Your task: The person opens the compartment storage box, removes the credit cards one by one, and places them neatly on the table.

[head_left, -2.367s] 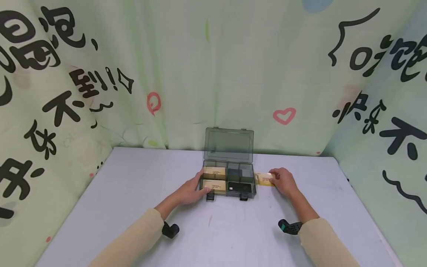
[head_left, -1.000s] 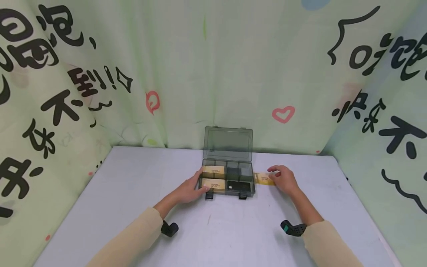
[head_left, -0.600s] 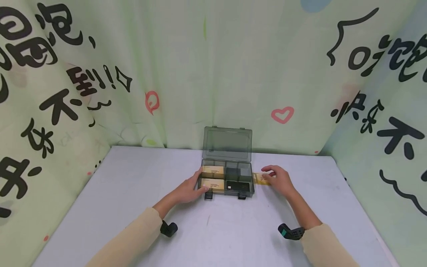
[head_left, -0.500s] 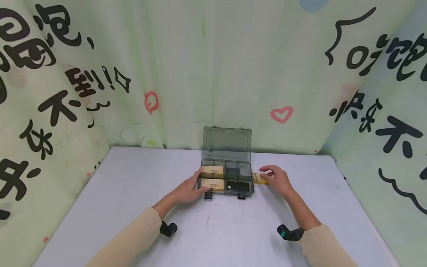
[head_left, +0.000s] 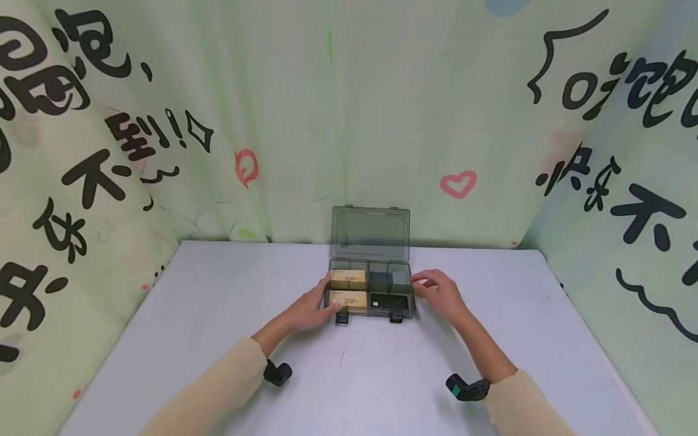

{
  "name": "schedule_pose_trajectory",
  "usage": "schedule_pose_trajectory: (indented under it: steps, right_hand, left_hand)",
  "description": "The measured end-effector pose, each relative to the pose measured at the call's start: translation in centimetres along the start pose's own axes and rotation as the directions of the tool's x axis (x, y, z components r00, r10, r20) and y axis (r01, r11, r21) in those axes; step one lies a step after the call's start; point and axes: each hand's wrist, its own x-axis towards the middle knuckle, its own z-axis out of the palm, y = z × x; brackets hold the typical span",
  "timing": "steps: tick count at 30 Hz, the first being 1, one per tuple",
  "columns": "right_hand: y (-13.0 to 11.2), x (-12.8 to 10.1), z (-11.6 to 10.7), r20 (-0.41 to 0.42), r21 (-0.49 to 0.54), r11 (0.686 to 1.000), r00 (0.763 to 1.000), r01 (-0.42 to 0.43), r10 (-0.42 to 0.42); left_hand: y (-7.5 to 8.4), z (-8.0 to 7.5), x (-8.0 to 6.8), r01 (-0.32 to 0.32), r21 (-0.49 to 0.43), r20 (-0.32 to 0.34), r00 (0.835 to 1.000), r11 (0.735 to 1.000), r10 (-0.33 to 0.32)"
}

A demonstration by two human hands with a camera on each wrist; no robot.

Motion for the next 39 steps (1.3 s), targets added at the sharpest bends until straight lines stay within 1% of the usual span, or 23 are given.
schedule_pose_trajectory:
  steps: [4, 10, 20, 30, 35, 39]
  right_hand:
    - [-0.3, -0.2, 0.5, -0.015, 0.001, 1.0, 1.0, 0.025, -0.025]
    - [-0.2, -0.1, 1.0, -0.002, 0.013, 0.999, 0.999, 0.034, -0.034]
    - [-0.1, 0.1, 1.2, -0.02, -0.004, 1.0, 1.0, 0.004, -0.004]
    - [-0.3, 0.1, 1.8, 0.036, -0.015, 0.999, 0.999, -0.03, 0.03]
    - [-0.2, 0.1, 2.2, 0.074, -0.059, 0.998, 0.997, -0.025, 0.029]
    - [0.0, 0.0, 2.6, 0.111, -0.084, 0.996, 0.994, -0.001, 0.01]
  left_hand:
    - [0.1, 0.1, -0.1, 0.007, 0.0, -0.003, 1.0, 1.0, -0.007]
    - [0.3, 0.0, -0.2, 0.01, 0.001, -0.008, 1.0, 1.0, -0.01]
    - [0.2, 0.0, -0.1, 0.003, -0.003, -0.012, 1.0, 1.0, -0.003]
    - [0.2, 0.0, -0.2, 0.011, -0.006, -0.009, 1.0, 1.0, -0.011]
    - [0.2, 0.0, -0.2, 0.009, -0.005, -0.004, 1.0, 1.0, -0.009]
    - [0.1, 0.1, -0.1, 0.008, -0.002, 0.0, 1.0, 1.0, -0.008]
